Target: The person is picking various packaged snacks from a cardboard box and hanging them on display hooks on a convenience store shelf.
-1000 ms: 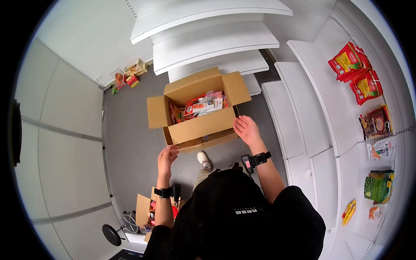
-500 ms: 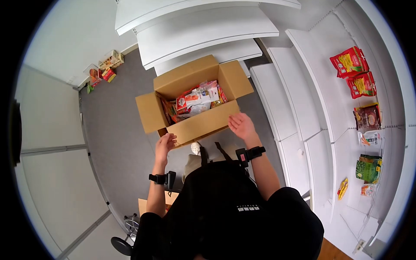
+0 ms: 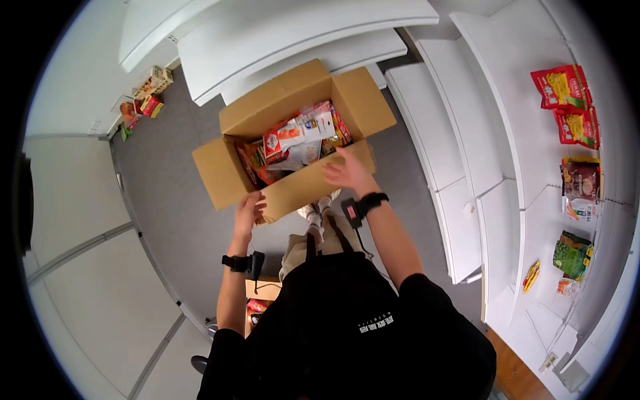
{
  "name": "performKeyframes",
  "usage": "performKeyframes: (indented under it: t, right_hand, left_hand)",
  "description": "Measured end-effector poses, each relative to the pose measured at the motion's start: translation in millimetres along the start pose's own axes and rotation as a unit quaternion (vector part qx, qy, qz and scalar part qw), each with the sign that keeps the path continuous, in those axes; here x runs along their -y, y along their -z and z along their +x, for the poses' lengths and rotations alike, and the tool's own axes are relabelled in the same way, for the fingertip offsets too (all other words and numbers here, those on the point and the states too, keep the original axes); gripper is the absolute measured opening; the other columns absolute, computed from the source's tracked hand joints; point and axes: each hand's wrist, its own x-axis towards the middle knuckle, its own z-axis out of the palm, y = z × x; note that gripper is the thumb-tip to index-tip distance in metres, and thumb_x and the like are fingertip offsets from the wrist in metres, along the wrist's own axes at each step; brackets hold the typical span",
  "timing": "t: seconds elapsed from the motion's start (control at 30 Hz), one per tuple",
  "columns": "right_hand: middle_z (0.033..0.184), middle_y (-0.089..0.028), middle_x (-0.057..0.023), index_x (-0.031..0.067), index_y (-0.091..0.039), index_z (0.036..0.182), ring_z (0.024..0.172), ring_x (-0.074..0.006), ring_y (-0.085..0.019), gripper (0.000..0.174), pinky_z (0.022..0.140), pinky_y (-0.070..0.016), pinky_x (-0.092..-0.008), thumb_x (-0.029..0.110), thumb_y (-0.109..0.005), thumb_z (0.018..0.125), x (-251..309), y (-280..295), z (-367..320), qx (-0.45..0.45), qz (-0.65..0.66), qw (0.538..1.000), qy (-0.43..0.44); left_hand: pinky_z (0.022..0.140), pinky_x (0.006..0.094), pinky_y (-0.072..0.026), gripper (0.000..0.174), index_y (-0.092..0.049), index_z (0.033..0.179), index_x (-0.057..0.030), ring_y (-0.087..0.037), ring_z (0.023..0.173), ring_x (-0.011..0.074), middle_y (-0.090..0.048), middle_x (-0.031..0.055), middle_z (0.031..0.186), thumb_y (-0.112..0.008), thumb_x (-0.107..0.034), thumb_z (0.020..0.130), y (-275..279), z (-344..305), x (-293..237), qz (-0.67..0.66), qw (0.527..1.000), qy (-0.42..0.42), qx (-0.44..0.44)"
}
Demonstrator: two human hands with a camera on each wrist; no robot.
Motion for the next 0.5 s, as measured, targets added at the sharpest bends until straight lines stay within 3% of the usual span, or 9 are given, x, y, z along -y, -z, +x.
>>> performKeyframes:
  t: [0.1,0.13,0.23,0.33,0.5]
  right_hand:
    - [0.142,-0.021,-0.0204,0.011,-0.007,0.144,0.121,-0.0424,-0.04,0.086,0.098,-0.0341,-0.0582,0.035,-0.064,0.084,10.4,-18.8,23.0,-0.039,0.058,0.994,-0.08]
    - [0.145,-0.014,-0.02,0.0143,0.006,0.145,0.121,-0.0467,-0.039,0.095,0.1,-0.0315,-0.0603,0.036,-0.064,0.084,12.3,-17.2,33.8,-0.037,0.068,0.991,-0.11]
    - [0.146,-0.013,-0.0219,0.0166,0.009,0.145,0.12,-0.0495,-0.04,0.097,0.1,-0.0311,-0.0613,0.037,-0.064,0.084,15.6,-17.6,49.1,-0.007,0.05,0.993,-0.103]
    - [0.146,-0.011,-0.0233,0.0168,0.01,0.145,0.118,-0.0511,-0.042,0.097,0.1,-0.0307,-0.0617,0.037,-0.063,0.085,20.4,-14.0,58.0,-0.024,0.133,0.985,-0.104]
    - [0.137,-0.025,-0.0243,0.014,0.008,0.145,0.108,-0.0462,-0.051,0.095,0.098,-0.0354,-0.0604,0.035,-0.062,0.086,17.0,0.7,67.9,-0.073,0.194,0.97,-0.126]
  left_hand:
    - [0.079,0.0274,-0.0442,0.041,-0.057,0.117,-0.0043,-0.059,0.092,0.0151,-0.062,0.0062,0.107,-0.051,-0.036,0.092,-1.1,21.7,-9.2,0.04,0.999,-0.011,0.009]
    - [0.08,0.0274,-0.0441,0.041,-0.056,0.117,-0.0046,-0.059,0.093,0.0154,-0.062,0.0061,0.108,-0.051,-0.036,0.091,-2.6,30.9,-11.3,0.032,0.999,0.009,0.004]
    - [0.08,0.0282,-0.0453,0.04,-0.057,0.116,-0.0053,-0.059,0.095,0.0156,-0.062,0.0059,0.109,-0.051,-0.036,0.091,-7.3,55.1,-20.2,0.034,0.998,0.051,0.005]
    - [0.081,0.0289,-0.0468,0.039,-0.056,0.117,-0.007,-0.059,0.096,0.0154,-0.061,0.0052,0.109,-0.051,-0.036,0.091,-13.6,82.4,-13.2,0.011,0.997,0.07,0.031]
    - [0.078,0.0329,-0.0485,0.039,-0.056,0.115,-0.0096,-0.059,0.088,0.0167,-0.058,0.0024,0.1,-0.057,-0.035,0.087,-28.0,135.1,4.3,0.033,0.984,0.168,0.053]
